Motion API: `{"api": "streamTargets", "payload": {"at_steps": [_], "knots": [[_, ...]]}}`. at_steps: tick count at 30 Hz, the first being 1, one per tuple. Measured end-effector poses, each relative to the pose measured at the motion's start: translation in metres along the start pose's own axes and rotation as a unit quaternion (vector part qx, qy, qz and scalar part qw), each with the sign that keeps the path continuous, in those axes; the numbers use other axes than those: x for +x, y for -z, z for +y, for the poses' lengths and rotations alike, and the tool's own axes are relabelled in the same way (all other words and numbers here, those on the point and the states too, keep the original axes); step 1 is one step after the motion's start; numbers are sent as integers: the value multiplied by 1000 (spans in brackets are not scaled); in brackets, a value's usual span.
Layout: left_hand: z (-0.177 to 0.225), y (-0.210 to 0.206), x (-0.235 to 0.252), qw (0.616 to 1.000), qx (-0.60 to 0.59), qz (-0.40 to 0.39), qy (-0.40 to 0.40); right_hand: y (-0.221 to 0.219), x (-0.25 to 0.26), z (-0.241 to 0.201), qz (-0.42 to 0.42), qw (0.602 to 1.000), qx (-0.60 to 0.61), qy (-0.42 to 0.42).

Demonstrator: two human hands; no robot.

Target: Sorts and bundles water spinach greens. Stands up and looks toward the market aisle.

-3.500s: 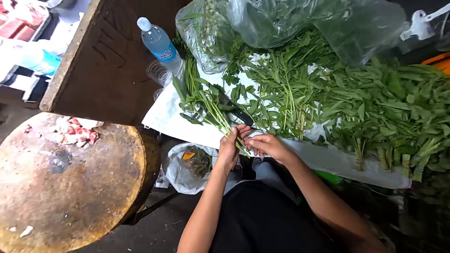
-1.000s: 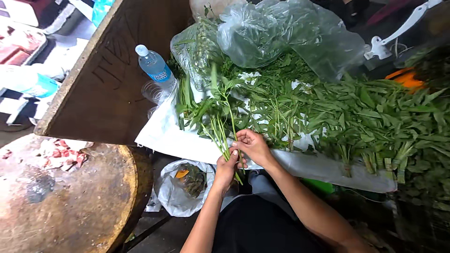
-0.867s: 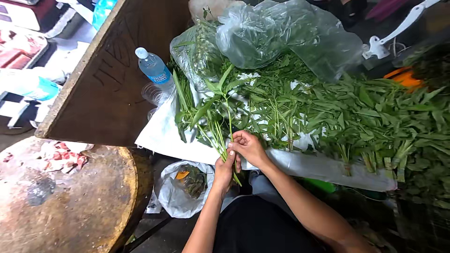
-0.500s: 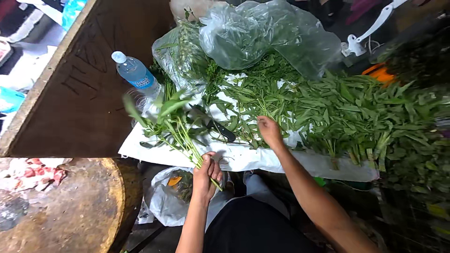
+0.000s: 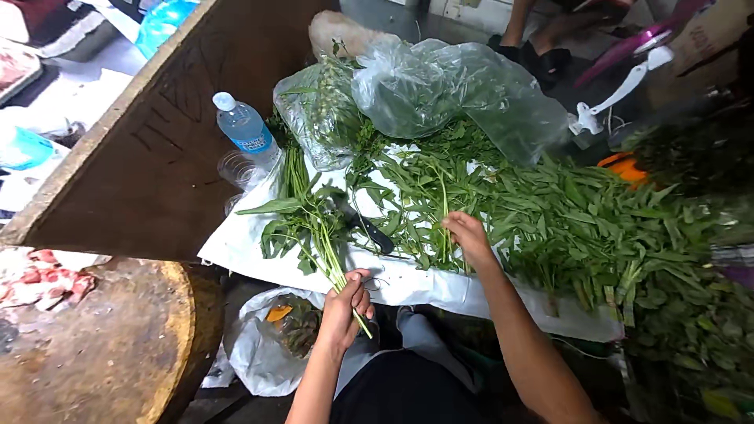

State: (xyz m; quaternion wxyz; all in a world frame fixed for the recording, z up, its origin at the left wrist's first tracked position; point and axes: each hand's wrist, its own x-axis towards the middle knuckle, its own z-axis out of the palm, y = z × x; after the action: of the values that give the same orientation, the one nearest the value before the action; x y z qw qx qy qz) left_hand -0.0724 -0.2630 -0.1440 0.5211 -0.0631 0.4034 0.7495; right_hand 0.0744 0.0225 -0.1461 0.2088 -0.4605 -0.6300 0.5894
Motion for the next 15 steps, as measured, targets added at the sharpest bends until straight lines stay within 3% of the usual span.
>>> {"api": "streamTargets", "payload": {"at_steps": [3, 7, 12, 15], "knots": [[4, -3, 2, 1000, 13, -2, -5, -8, -24, -10, -42, 995, 85, 2], [3, -9, 5, 999, 34, 7, 1, -25, -30, 7, -23, 996, 6, -80], [-1, -12, 2, 999, 33, 8, -1, -23, -49, 8, -19, 995, 89, 29], [-4, -12, 2, 1000, 30, 6, 1, -20, -54, 11, -29, 993, 105, 50]]}}
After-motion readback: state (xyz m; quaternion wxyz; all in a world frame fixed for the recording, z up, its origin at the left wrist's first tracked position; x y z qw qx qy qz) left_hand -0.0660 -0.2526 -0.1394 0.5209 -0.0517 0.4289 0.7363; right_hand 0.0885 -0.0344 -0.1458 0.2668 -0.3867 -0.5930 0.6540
